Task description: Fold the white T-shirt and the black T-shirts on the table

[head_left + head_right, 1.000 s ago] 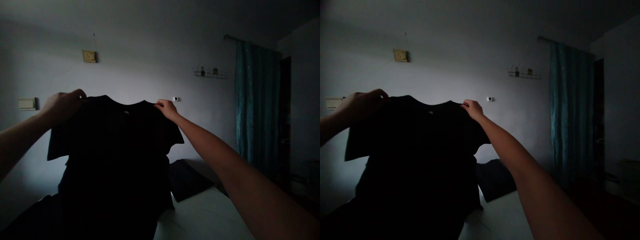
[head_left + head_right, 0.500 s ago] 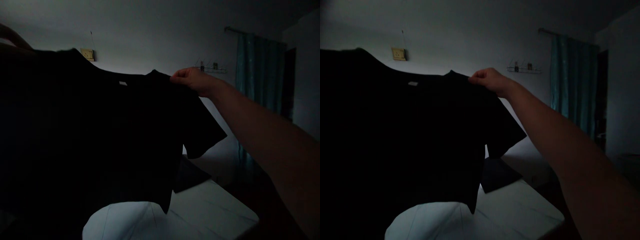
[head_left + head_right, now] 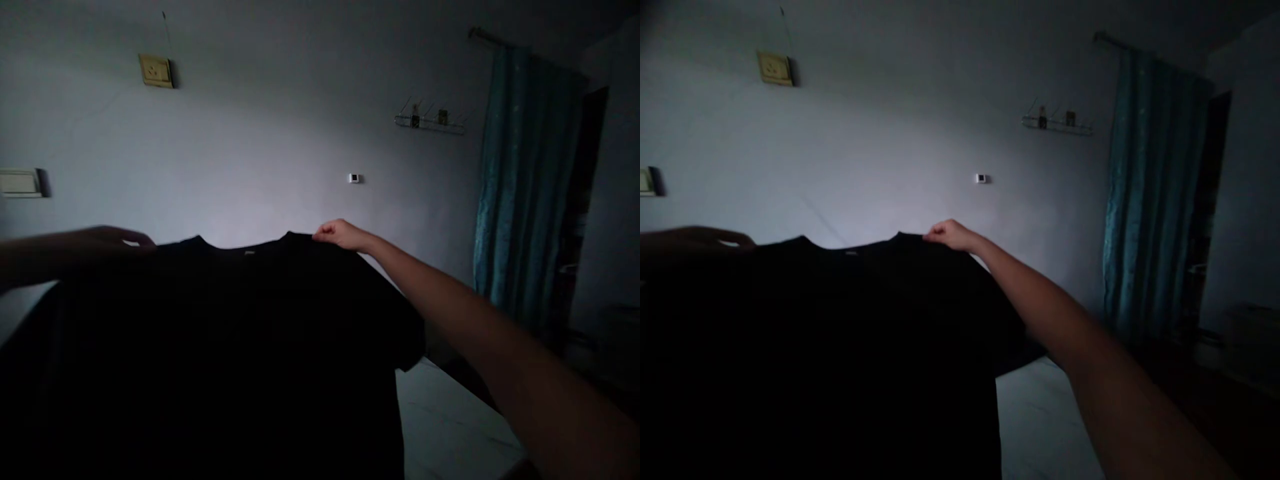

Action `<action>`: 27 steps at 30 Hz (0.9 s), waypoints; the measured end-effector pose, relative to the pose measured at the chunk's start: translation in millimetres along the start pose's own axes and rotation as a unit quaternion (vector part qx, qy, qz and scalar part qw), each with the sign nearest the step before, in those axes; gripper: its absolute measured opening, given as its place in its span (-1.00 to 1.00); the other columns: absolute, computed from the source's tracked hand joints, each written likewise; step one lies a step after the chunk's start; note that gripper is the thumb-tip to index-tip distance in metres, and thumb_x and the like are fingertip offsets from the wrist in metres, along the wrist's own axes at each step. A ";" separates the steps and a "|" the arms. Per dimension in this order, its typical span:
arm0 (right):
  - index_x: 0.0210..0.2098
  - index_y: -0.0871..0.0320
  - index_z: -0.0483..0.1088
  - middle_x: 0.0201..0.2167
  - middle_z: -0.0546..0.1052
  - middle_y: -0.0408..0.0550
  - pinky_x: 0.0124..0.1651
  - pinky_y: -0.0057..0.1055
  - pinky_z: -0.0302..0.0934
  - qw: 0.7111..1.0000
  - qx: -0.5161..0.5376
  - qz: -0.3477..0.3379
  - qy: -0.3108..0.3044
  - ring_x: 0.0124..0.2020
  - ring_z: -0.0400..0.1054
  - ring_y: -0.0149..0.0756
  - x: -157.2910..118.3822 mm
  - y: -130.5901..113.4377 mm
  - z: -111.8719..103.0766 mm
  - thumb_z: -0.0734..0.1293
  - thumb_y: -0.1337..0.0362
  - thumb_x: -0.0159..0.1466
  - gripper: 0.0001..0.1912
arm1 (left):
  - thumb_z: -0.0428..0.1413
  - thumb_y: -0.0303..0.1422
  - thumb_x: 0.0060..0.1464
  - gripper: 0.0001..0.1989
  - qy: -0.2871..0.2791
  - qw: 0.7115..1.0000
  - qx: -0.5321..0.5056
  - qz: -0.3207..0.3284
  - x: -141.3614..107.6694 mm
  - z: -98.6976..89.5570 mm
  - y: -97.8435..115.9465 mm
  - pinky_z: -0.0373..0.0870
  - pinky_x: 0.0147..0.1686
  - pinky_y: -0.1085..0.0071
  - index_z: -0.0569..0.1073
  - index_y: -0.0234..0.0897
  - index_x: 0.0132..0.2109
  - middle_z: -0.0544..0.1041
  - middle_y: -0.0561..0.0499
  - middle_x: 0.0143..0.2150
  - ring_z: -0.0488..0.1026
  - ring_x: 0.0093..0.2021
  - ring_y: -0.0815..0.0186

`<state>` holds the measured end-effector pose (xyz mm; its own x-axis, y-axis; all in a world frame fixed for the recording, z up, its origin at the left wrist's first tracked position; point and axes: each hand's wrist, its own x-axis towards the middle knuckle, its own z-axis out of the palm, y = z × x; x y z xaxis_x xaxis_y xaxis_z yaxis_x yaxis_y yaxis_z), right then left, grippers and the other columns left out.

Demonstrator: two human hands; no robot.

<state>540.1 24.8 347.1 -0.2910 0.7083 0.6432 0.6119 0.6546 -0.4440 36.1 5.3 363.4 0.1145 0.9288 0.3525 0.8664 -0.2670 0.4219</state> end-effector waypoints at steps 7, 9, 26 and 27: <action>-0.49 0.08 0.50 -0.53 0.49 -0.10 -0.34 -0.30 0.10 0.989 -0.058 0.109 -0.085 -0.43 0.33 -0.22 -36.3 131.3 191.2 0.38 0.14 0.20 -0.80 | -0.03 -0.06 -0.09 -0.66 -0.177 0.984 -0.011 0.016 57.0 219.8 -102.8 0.42 -0.30 0.33 0.43 -0.21 -0.34 0.57 -0.01 -0.40 0.50 -0.32 0.17; -0.50 0.02 0.50 -0.51 0.49 -0.10 -0.32 -0.26 0.10 0.986 -0.077 0.122 -0.089 -0.41 0.36 -0.15 -50.0 166.6 238.2 0.34 0.14 0.21 -0.80 | -0.06 -0.14 -0.06 -0.74 -0.167 0.986 0.016 0.015 64.9 282.6 -136.8 0.41 -0.26 0.34 0.39 -0.19 -0.39 0.57 -0.01 -0.40 0.50 -0.30 0.17; -0.25 0.05 0.47 -0.24 0.58 -0.07 -0.25 -0.38 0.20 0.958 -0.191 0.133 -0.166 -0.26 0.47 -0.18 -60.9 313.0 369.4 0.30 0.19 0.32 -0.88 | -0.25 -0.25 0.22 -0.67 -0.173 0.969 0.170 0.046 104.2 425.1 -220.8 0.34 -0.24 0.23 0.35 -0.22 -0.08 0.56 -0.18 -0.15 0.55 -0.17 0.05; -0.25 0.05 0.47 -0.24 0.59 -0.07 -0.26 -0.39 0.20 0.956 -0.201 0.135 -0.167 -0.26 0.47 -0.18 -58.9 312.7 368.4 0.30 0.19 0.32 -0.88 | -0.24 -0.25 0.22 -0.66 -0.172 0.970 0.162 0.053 107.8 425.3 -221.9 0.35 -0.21 0.23 0.36 -0.23 -0.08 0.57 -0.18 -0.15 0.54 -0.16 0.06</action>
<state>477.7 285.2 -59.5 -0.2603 0.9261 0.2732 0.9114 0.3291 -0.2470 62.9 274.0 -47.5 0.3183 0.9463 0.0564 0.9419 -0.3224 0.0938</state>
